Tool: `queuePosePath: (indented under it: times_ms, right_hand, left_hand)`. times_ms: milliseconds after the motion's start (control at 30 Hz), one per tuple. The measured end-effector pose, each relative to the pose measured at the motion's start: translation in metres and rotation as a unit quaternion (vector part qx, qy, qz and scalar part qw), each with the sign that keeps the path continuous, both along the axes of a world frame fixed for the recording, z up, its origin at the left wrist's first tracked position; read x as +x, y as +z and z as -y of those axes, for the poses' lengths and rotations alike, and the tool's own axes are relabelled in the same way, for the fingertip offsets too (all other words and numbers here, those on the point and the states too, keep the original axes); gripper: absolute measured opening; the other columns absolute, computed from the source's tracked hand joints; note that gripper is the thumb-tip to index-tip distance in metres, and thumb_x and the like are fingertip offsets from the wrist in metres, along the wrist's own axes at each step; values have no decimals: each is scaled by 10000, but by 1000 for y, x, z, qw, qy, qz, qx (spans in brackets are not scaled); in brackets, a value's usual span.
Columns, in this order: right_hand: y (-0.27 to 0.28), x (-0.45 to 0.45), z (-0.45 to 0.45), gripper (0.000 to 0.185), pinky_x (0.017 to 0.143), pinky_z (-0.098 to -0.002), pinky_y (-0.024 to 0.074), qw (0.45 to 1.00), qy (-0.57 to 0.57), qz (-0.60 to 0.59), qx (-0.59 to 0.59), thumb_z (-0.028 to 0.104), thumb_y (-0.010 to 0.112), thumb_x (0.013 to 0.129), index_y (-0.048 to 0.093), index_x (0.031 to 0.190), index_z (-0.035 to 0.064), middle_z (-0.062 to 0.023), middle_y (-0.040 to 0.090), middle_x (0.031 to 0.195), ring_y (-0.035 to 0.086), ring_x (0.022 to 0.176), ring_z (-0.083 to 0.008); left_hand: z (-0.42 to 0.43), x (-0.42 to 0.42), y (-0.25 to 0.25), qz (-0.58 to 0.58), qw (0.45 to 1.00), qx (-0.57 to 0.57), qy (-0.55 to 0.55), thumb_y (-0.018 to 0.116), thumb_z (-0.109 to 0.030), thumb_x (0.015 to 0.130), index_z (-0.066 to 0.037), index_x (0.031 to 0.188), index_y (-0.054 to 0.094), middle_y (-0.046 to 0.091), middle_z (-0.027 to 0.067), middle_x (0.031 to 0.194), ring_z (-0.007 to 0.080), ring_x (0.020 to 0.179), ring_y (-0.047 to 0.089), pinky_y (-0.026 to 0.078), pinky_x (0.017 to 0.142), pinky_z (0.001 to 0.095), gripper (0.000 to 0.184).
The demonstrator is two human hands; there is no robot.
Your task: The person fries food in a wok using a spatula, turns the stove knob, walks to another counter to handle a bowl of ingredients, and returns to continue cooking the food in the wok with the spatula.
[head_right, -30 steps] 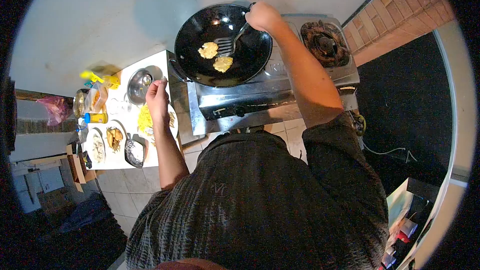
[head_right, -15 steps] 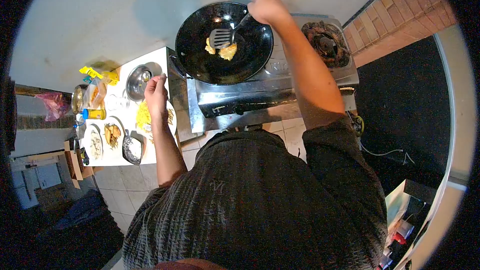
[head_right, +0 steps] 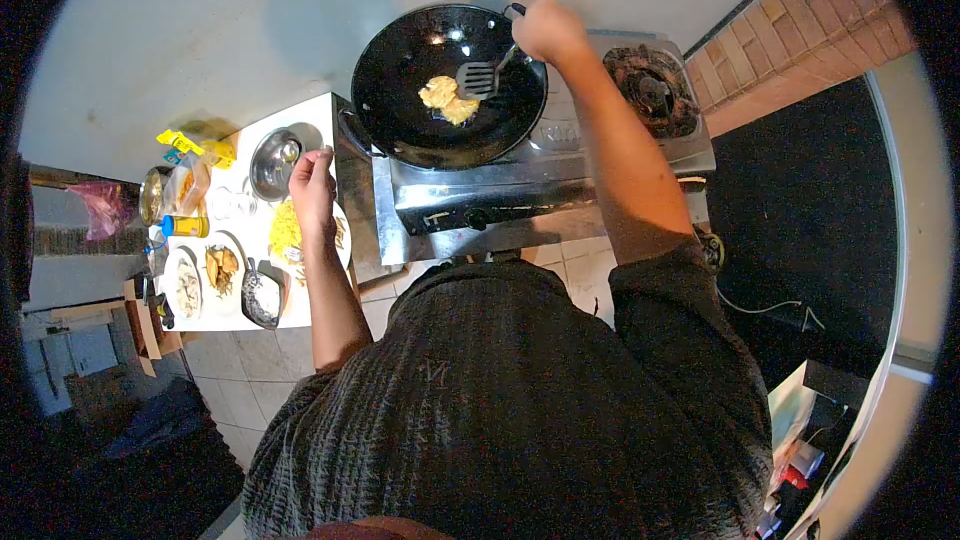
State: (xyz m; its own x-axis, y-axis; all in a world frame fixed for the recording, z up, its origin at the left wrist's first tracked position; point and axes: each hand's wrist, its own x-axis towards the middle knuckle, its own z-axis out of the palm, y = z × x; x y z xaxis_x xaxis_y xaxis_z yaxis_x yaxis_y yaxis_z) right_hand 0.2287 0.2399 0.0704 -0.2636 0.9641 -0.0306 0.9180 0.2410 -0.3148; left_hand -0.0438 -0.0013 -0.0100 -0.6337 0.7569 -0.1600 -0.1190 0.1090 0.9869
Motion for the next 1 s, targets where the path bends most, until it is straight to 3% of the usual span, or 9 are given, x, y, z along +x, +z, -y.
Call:
queuePosePath:
  times_ms: [367, 433, 533, 800, 1000]
  right_hand:
    - [3, -28, 42, 324, 783, -444, 471, 997, 55, -49, -14, 242, 483, 785, 644, 820, -37, -269, 606, 880, 595, 846, -402]
    - [6, -32, 64, 293, 724, -462, 483, 991, 84, -53, 90, 238, 500, 814, 643, 748, -9, -225, 624, 787, 612, 771, -386]
    - [5, -34, 89, 245, 652, -467, 496, 987, 68, -57, 135, 190, 493, 836, 627, 722, 19, -198, 617, 690, 618, 695, -375]
    - [-14, -19, 112, 183, 562, -439, 493, 972, 91, -35, 215, 138, 483, 853, 567, 744, 17, -185, 591, 634, 605, 611, -357]
    - [-16, -8, 121, 165, 558, -443, 448, 944, 68, -168, 276, 178, 551, 847, 588, 811, 21, -178, 586, 656, 582, 619, -359]
  left_hand:
    - [-2, 4, 4, -5, 1000, 2, -6, 610, -159, 849, -40, 834, 586, 474, -69, 634, 7, 529, 340, 242, 472, 175, 122]
    - [-2, 4, 1, -16, 1000, 18, 2, 608, -156, 850, -40, 830, 585, 474, -69, 631, 7, 527, 340, 244, 470, 176, 120]
    - [-3, 3, -4, -26, 999, 37, 6, 602, -150, 853, -42, 820, 582, 470, -70, 622, 7, 523, 341, 246, 467, 176, 115]
    - [-1, 6, 6, 2, 1000, 10, -2, 597, -148, 856, -48, 801, 577, 459, -74, 606, 4, 514, 341, 244, 460, 174, 116]
    - [-2, 7, 1, 10, 1000, 12, 5, 600, -151, 855, -50, 799, 576, 476, -78, 629, 2, 526, 350, 251, 472, 169, 119]
